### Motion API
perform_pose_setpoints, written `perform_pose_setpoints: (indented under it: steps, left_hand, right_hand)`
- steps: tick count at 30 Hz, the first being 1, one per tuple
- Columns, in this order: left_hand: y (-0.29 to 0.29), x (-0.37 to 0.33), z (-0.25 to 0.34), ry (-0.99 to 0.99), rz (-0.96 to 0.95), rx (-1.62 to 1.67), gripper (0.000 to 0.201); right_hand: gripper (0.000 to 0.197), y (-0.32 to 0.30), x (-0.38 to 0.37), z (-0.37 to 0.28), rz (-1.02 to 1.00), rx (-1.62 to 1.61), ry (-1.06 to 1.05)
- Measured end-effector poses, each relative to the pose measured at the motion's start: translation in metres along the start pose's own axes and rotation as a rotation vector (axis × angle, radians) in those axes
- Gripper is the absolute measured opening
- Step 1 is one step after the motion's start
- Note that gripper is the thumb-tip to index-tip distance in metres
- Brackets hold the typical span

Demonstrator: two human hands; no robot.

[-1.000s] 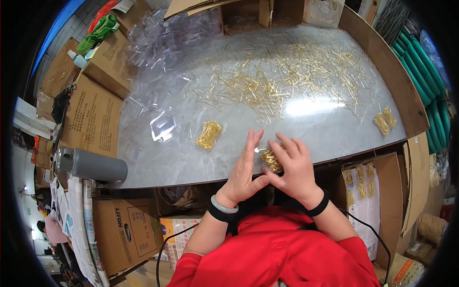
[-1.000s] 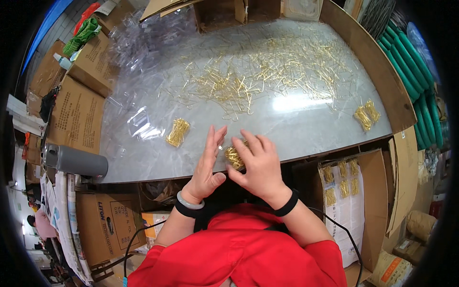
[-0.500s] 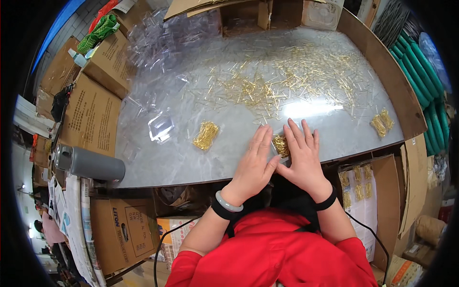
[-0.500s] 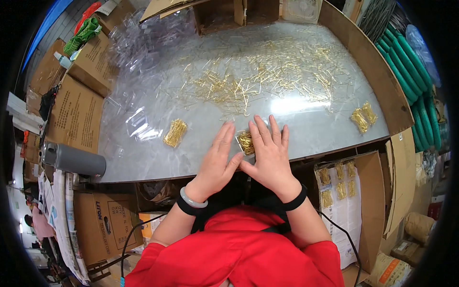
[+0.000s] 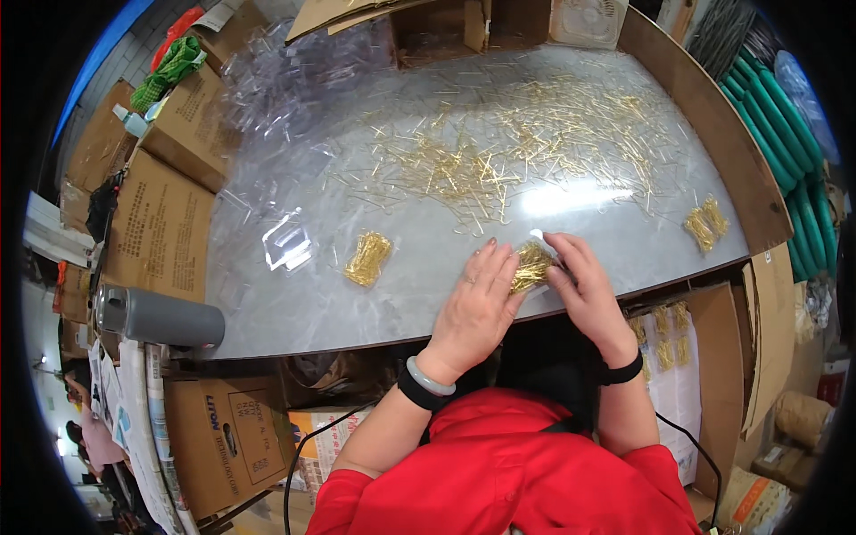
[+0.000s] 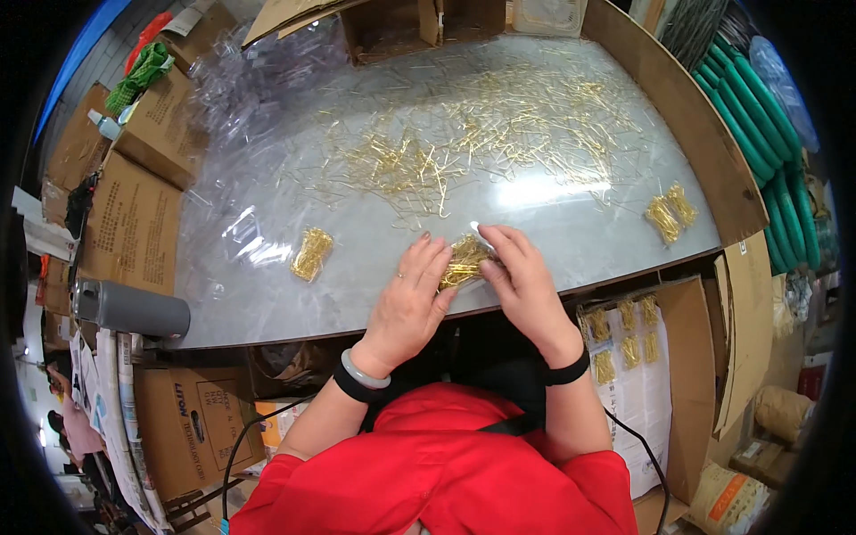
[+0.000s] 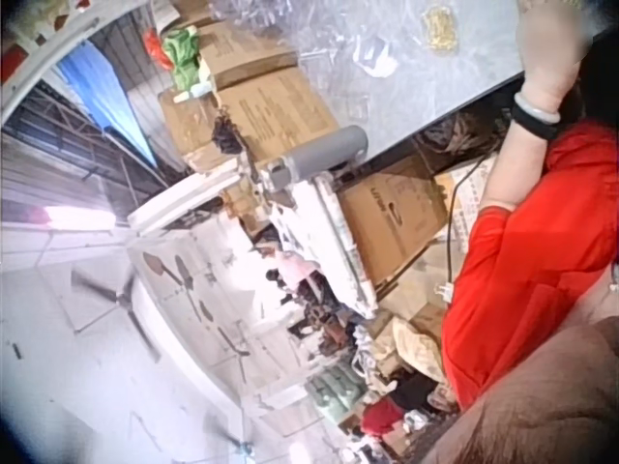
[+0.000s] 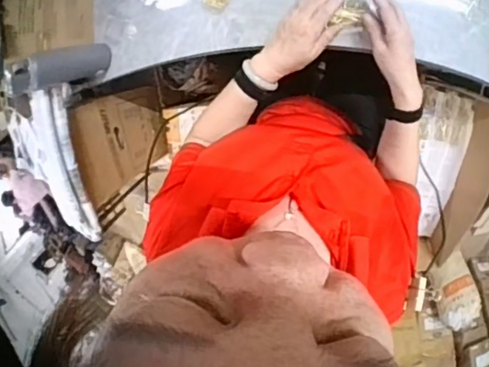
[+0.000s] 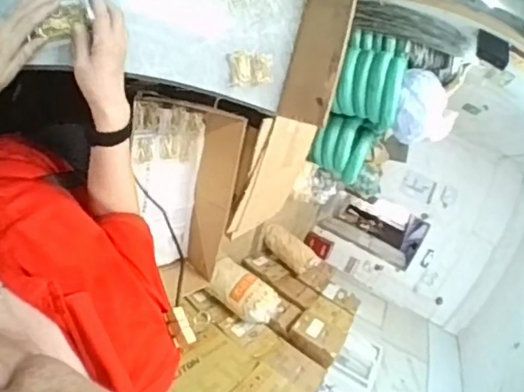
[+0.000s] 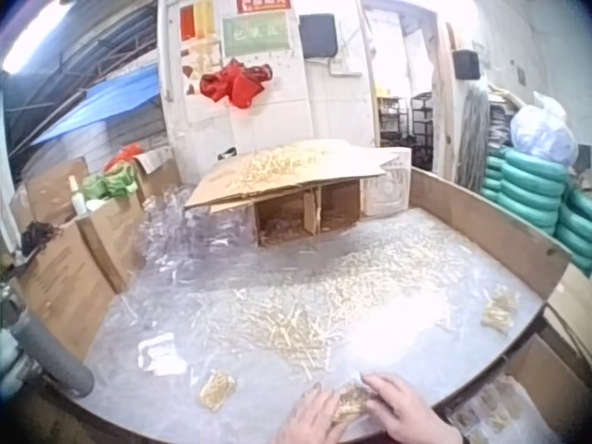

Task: Sort and bag small metal pins on a work table.

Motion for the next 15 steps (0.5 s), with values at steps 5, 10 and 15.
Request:
perform_pose_setpoints:
  steps: [5,10,15]
  left_hand:
    - [0.003,0.0,0.004,0.02,0.024,-0.06,0.054]
    - [-0.004,0.006,0.0,-0.004,0.067,-0.07,0.056]
    - [-0.001,0.005,0.002,0.007,0.126,-0.035,0.059]
  right_hand:
    - [0.043,0.005,-0.006,-0.003,0.104,0.346,-0.016]
    - [0.05,0.022,-0.006,-0.019,0.17,0.482,-0.014]
    - [0.029,0.006,-0.01,0.011,0.126,0.199,0.162]
Point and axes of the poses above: each hand's wrist, its own x-axis away from the middle knuckle, its own y-axis out of the palm, z = x × y, the point moved 8 cm from there along -x, towards the middle knuckle, and after that the axes turned 5 degrees about -z, right-handed, at the moved point
